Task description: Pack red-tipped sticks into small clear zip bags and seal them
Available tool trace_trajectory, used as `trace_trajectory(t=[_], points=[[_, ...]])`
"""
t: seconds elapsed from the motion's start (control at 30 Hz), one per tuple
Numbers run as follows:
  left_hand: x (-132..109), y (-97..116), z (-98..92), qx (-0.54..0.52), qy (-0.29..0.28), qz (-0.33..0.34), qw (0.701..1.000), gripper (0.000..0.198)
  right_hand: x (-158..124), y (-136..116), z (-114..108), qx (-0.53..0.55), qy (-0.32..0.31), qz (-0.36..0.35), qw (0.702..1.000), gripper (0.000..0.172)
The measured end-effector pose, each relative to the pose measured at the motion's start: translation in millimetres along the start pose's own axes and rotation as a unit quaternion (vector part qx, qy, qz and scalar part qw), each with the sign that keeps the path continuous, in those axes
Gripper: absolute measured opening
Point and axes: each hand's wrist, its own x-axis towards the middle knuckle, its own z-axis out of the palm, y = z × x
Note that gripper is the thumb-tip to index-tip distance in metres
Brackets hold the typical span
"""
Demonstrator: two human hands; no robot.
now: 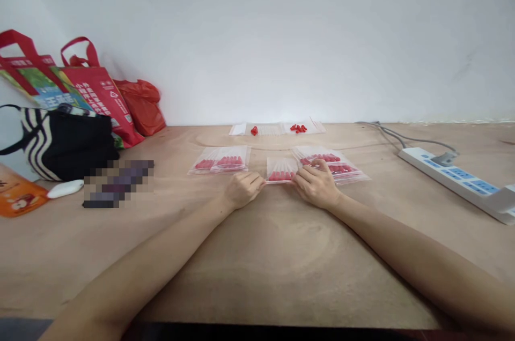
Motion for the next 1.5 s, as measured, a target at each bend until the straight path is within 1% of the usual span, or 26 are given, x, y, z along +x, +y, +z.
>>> trace_trajectory(t=[0.13,0.23,0.27,0.3,0.37,0.4,0.47,0.53,0.6,0.67,0.7,0.87,1.0,1.13,1.2,1.3,1.37,1.43,1.5], points=[[-2,-5,-1.5,-0.021,0.008,-0.026,0.999,0.029,-6,11,1,-0.028,0.004,0.024,0.999,0.029],[-2,-8,-4.2,-0.021,0.020,-0.078,0.997,0.019,-9,16,2,-0.049,-0.018,0.038,0.998,0.023],[-1,-9,-4.8,-0.002,0.022,-0.107,0.994,0.018,-10,16,3,-0.052,-0.031,0.042,0.997,0.021],[-2,-10,-5.2,0.025,0.022,-0.144,0.989,0.022,-11,16,4,-0.050,-0.044,0.046,0.997,0.021],[-4,-13,-4.7,0.081,0.010,-0.238,0.968,0.036,-11,15,5,-0.032,-0.064,0.054,0.996,0.021],[-6,-16,-3.8,0.099,-0.006,-0.286,0.953,0.041,-10,14,6,-0.016,-0.071,0.057,0.996,0.021],[-12,-23,-1.4,0.108,-0.058,-0.361,0.924,0.048,-10,13,8,0.026,-0.081,0.059,0.995,0.020],[-19,-31,1.3,0.087,-0.127,-0.402,0.903,0.052,-10,13,9,0.062,-0.089,0.056,0.993,0.018],[-24,-38,3.5,0.054,-0.184,-0.415,0.889,0.051,-11,14,11,0.080,-0.097,0.050,0.991,0.017],[-26,-42,4.9,0.031,-0.214,-0.410,0.886,0.047,-12,15,13,0.078,-0.100,0.045,0.991,0.020],[-27,-44,5.3,0.026,-0.219,-0.405,0.888,0.045,-12,15,14,0.071,-0.101,0.045,0.991,0.021],[-26,-42,4.2,0.016,-0.201,-0.384,0.901,0.037,-13,15,19,0.018,-0.095,0.068,0.993,0.024],[-28,-39,1.7,0.006,-0.158,-0.360,0.919,0.031,-12,15,19,0.003,-0.091,0.083,0.992,0.023],[-25,-31,-1.0,-0.032,-0.103,-0.303,0.947,0.025,-10,15,15,0.014,-0.079,0.079,0.994,0.020],[-21,-25,-2.9,-0.047,-0.061,-0.280,0.957,0.025,-9,13,13,0.036,-0.066,0.076,0.994,0.020],[-11,-11,-6.6,-0.038,0.005,-0.257,0.966,0.024,-8,7,8,0.071,-0.046,0.070,0.994,0.023],[-5,1,-9.2,-0.044,0.034,-0.230,0.972,0.024,-6,3,5,0.089,-0.034,0.060,0.994,0.025],[0,13,-10.7,-0.065,0.046,-0.192,0.978,0.025,-6,-1,2,0.105,-0.023,0.051,0.993,0.028],[5,24,-10.4,-0.100,0.037,-0.147,0.983,0.025,-5,-4,0,0.119,-0.015,0.041,0.992,0.030]])
